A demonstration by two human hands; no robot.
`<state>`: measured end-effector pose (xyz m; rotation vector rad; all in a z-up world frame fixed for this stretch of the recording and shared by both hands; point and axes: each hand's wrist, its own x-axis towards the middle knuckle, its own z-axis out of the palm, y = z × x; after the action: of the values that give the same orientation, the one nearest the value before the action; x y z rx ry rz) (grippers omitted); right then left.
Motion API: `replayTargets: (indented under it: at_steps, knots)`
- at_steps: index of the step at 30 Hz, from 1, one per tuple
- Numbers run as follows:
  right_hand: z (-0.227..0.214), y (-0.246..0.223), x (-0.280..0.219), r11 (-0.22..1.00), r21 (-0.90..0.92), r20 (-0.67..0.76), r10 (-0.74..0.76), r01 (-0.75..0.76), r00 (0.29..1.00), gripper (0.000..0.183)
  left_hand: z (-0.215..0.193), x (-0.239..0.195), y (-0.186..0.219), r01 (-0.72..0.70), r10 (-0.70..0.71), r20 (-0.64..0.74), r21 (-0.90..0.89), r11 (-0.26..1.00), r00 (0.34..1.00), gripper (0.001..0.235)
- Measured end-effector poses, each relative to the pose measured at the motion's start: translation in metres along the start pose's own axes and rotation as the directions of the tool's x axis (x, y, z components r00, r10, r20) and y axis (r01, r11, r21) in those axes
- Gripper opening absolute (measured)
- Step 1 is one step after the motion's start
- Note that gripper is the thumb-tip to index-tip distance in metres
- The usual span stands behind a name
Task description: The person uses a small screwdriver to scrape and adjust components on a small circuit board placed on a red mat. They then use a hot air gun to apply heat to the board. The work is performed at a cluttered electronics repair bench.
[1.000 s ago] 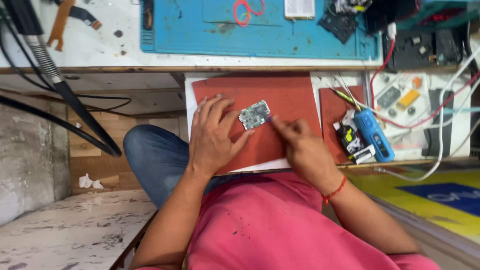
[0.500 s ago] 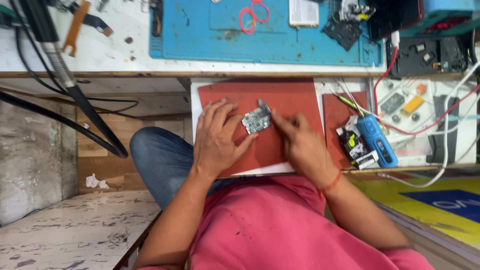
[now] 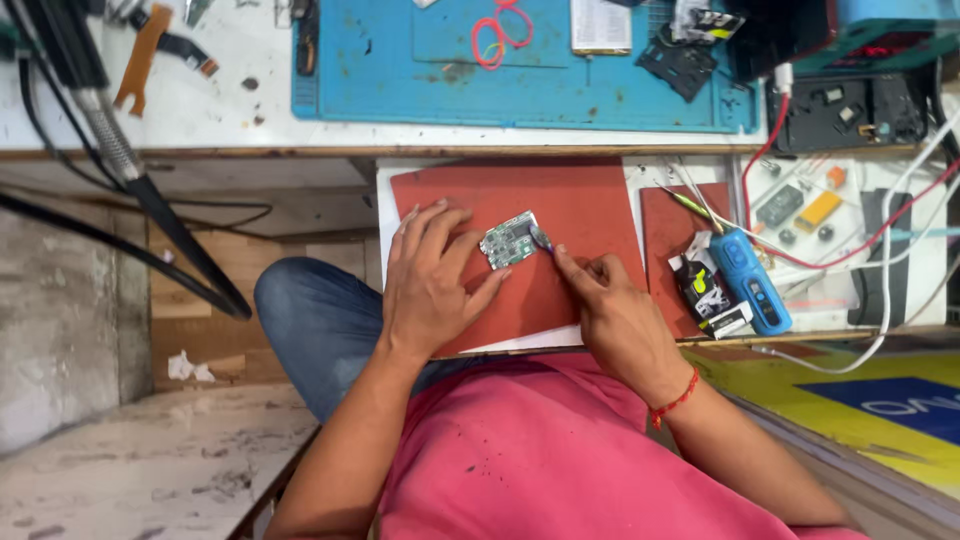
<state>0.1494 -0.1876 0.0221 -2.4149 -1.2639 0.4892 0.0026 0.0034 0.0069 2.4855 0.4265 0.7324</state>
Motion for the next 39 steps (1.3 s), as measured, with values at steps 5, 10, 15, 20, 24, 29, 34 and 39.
replayTargets:
  at_steps: [5,10,15,20,24,29,34,39]
  knots:
    - [0.007,0.001,-0.008,1.0,-0.003,0.02,-0.001,0.001,1.0,0.059,0.004,-0.008,0.0,0.023,-0.023,0.038,-0.005,1.0,0.999,0.046]
    - [-0.004,-0.006,0.0,0.996,-0.006,-0.035,-0.093,0.093,0.995,0.058,0.004,-0.002,-0.003,0.005,-0.005,0.004,0.009,1.0,1.0,0.046]
    - [0.003,-0.005,-0.009,0.998,-0.057,0.025,-0.028,0.029,0.999,0.056,0.008,-0.012,-0.003,0.029,-0.029,0.053,-0.002,1.0,0.998,0.045]
    - [-0.003,-0.009,0.006,0.993,-0.041,-0.048,-0.111,0.109,0.993,0.061,0.006,-0.002,-0.007,-0.004,0.004,0.007,0.003,1.0,1.0,0.048]
    - [0.007,-0.008,-0.015,0.996,-0.067,0.037,-0.05,0.053,0.998,0.064,0.009,-0.017,-0.003,0.026,-0.026,0.053,0.002,1.0,0.998,0.044]
    - [-0.001,-0.016,0.0,0.994,-0.016,-0.016,-0.112,0.111,0.994,0.065,0.004,-0.006,-0.006,-0.002,0.002,0.009,-0.006,1.0,1.0,0.047]
    - [-0.001,-0.021,-0.01,0.998,-0.042,0.04,-0.05,0.051,0.998,0.063,0.008,-0.017,-0.004,0.006,-0.006,0.042,-0.009,1.0,0.999,0.048]
    - [-0.009,-0.025,-0.005,0.996,0.036,0.013,-0.084,0.084,0.996,0.063,0.004,-0.009,-0.005,0.011,-0.011,0.028,-0.014,1.0,1.0,0.047]
